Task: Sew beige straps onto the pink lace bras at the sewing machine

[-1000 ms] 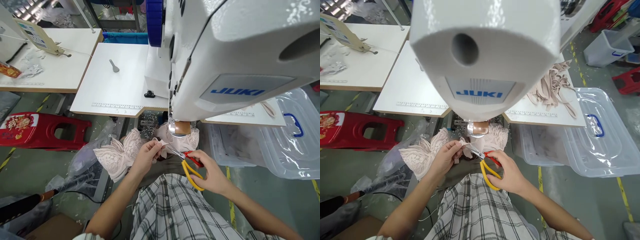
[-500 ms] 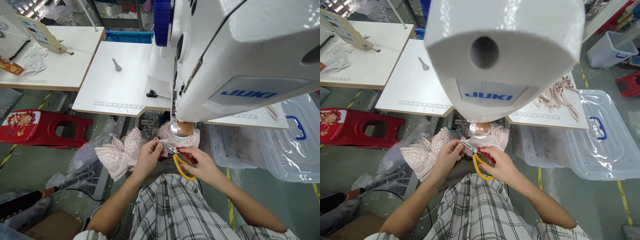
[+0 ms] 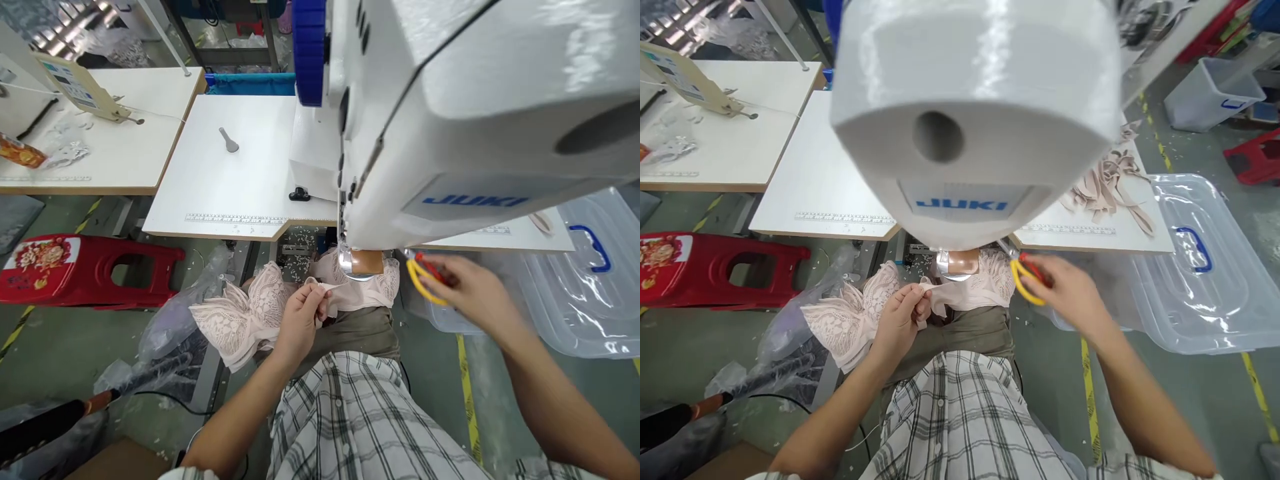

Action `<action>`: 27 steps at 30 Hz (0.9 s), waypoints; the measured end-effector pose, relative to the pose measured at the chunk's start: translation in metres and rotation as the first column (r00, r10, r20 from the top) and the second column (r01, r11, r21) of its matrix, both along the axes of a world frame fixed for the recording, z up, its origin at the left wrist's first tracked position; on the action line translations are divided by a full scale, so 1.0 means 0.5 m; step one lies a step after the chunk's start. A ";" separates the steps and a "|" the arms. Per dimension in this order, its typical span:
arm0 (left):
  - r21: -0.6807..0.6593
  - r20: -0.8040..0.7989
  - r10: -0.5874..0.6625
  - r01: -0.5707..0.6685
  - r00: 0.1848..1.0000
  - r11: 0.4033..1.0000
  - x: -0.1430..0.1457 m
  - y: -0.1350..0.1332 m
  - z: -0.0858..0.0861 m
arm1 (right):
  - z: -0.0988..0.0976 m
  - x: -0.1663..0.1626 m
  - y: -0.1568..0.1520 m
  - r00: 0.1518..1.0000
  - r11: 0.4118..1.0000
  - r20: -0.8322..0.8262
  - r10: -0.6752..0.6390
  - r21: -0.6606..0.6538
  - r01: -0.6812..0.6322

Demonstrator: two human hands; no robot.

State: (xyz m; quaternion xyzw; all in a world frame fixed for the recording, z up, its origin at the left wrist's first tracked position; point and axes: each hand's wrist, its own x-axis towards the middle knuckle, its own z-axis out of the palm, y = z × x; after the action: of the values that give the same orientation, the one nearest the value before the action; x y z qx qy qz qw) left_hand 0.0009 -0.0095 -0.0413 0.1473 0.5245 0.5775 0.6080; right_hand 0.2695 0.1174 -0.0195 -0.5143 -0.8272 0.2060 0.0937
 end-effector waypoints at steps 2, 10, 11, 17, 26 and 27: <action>-0.014 0.005 -0.038 0.038 0.999 0.999 0.002 0.004 0.007 | 0.009 0.006 0.047 0.995 0.980 0.095 -0.034 0.200 0.014; -0.115 0.037 -0.629 0.628 0.777 0.770 -0.007 0.017 0.051 | 0.019 -0.129 -0.086 0.825 0.827 -0.098 0.556 0.158 -0.539; -0.132 -0.001 -0.692 0.686 0.721 0.715 -0.007 0.019 0.053 | 0.010 -0.145 -0.102 0.794 0.801 -0.111 0.598 0.087 -0.592; -0.062 -0.813 -0.269 0.382 0.516 0.922 -0.009 -0.007 0.020 | -0.033 -0.117 -0.072 0.946 0.985 -0.283 0.157 -0.024 -0.171; 0.166 0.280 -0.340 0.304 0.898 0.938 0.146 -0.076 -0.111 | -0.021 -0.171 -0.142 0.255 0.393 -0.455 -0.853 -0.882 -0.260; 0.159 0.245 -0.251 0.216 0.936 0.963 0.151 -0.085 -0.111 | -0.014 -0.178 -0.155 0.245 0.357 -0.443 -0.863 -0.876 -0.326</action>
State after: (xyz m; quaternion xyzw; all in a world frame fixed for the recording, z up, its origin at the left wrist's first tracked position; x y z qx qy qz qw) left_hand 0.0766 -0.0520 -0.0965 0.1696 0.3793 0.5482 0.7258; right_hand 0.1805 0.0401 -0.0266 -0.4234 -0.2139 0.8250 0.3072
